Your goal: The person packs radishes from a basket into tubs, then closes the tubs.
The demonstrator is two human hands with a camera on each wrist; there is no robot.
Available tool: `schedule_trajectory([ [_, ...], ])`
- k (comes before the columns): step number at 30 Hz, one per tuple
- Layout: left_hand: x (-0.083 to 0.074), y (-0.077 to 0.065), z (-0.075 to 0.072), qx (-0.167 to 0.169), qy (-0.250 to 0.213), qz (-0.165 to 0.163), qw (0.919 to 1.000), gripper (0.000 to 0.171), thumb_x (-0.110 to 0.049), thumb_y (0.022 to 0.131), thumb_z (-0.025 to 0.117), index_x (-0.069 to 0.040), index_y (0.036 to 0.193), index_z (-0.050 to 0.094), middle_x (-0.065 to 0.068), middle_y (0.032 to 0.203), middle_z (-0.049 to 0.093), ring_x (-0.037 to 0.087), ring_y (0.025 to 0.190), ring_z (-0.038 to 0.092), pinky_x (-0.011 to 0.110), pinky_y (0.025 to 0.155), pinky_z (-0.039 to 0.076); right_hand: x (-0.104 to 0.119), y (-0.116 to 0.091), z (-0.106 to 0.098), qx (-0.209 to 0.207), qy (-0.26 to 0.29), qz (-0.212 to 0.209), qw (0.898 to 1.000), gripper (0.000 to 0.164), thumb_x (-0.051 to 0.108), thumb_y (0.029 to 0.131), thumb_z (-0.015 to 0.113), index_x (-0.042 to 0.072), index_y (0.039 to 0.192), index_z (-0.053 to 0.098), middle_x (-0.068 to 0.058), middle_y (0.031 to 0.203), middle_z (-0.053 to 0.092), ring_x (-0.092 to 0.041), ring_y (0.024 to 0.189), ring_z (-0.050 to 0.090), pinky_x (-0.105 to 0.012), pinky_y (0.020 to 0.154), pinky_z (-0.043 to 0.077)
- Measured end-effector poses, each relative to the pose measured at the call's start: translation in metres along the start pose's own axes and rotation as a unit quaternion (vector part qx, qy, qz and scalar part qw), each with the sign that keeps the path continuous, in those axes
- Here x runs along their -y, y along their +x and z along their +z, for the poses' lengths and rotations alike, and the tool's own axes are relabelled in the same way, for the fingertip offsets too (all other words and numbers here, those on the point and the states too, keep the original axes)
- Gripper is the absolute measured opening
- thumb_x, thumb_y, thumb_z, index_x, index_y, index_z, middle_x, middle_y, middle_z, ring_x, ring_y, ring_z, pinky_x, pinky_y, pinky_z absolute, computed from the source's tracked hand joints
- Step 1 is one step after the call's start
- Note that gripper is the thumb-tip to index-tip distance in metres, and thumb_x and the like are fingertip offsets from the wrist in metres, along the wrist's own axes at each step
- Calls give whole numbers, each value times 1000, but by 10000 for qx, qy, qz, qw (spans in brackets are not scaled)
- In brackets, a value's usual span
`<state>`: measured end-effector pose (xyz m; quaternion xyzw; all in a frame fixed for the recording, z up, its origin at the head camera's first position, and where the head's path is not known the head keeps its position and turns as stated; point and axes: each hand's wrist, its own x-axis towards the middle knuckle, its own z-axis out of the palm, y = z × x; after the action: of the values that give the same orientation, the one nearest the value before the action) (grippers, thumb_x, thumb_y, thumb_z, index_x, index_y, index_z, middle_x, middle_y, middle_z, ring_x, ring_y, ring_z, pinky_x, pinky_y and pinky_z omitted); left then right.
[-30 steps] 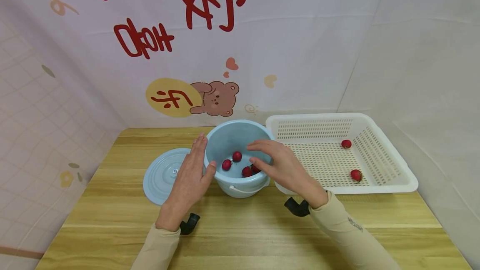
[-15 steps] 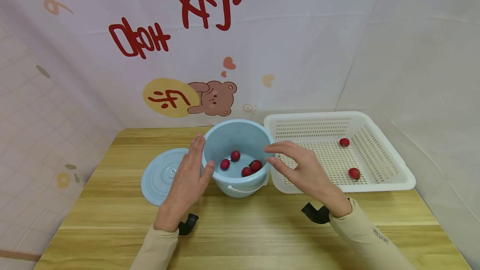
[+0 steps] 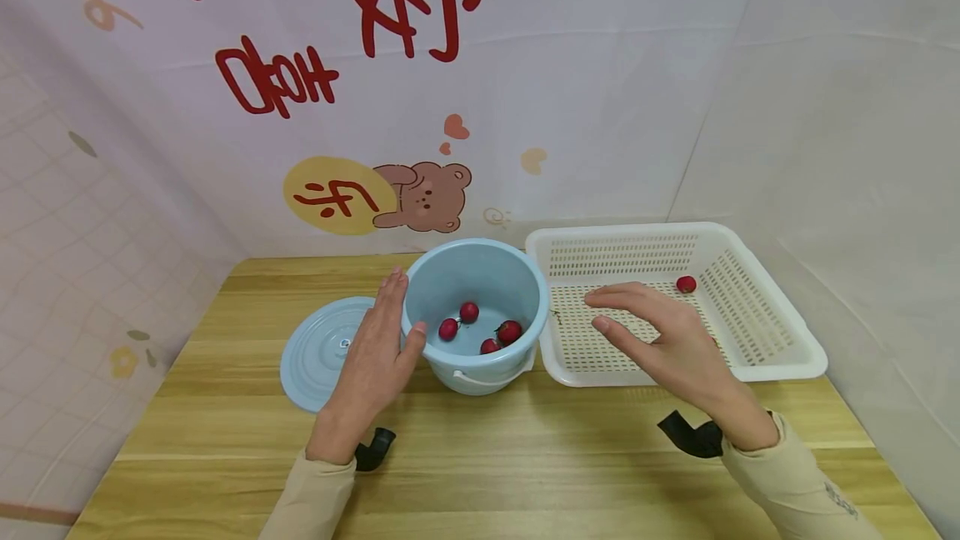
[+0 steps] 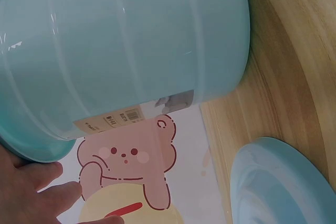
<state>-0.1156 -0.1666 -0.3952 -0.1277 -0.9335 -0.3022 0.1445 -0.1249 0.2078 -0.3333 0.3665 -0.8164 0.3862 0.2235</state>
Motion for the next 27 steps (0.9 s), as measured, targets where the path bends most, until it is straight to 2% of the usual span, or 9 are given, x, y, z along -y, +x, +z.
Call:
schedule_trajectory([
  [5,1,0,1,1,6,-36,10000,71,-39,107,47,-6,165,22,6,173,18,29,158,16,64,121,23,-5,-9,-17,-7,-226,39,9997,43,-5,78,84,11,118,77,0,117,75,-4,117,64,-15,102,44],
  [8,1,0,1,19,4,-59,10000,71,-39,107,47,-6,165,21,6,173,17,29,158,15,64,121,22,-9,-14,-26,75,-380,206,9990,45,-5,79,83,13,119,77,1,118,74,0,119,61,-13,101,43],
  [12,1,0,1,24,10,-36,10000,72,-37,107,48,-6,165,21,6,173,17,29,158,15,64,121,23,-16,-22,-37,251,-593,386,9972,49,-6,79,83,18,121,76,4,122,73,4,120,59,-13,80,52],
  [15,0,1,1,12,1,-2,10000,71,-35,107,50,-5,165,21,7,173,17,30,158,16,65,120,23,-20,-27,-44,367,-716,459,9957,51,-5,79,84,22,122,76,6,124,72,7,120,58,-14,65,53],
  [17,0,1,1,-6,-3,16,10000,71,-34,106,50,-5,165,22,8,172,18,31,158,16,66,119,24,-24,-31,-48,411,-720,512,9952,52,-4,79,84,22,122,76,6,124,72,7,121,57,-14,69,53],
  [19,0,1,1,-18,-6,34,10000,71,-34,107,50,-5,165,22,8,172,19,31,158,17,66,119,25,-29,-33,-52,430,-700,549,9951,51,-5,78,84,20,121,76,5,122,73,7,122,57,-13,81,52],
  [23,1,1,1,-38,-2,48,10000,71,-36,107,48,-4,165,22,8,172,19,32,158,17,67,118,25,-40,-37,-62,443,-607,711,9946,49,-8,78,83,15,120,76,2,118,75,6,125,56,-10,103,40],
  [27,0,1,0,-27,-12,14,10000,71,-36,107,48,-5,165,22,8,172,19,32,158,17,66,119,24,-51,-42,-73,612,-449,1205,9898,46,-4,83,82,18,123,75,3,120,74,8,128,53,-7,104,35],
])
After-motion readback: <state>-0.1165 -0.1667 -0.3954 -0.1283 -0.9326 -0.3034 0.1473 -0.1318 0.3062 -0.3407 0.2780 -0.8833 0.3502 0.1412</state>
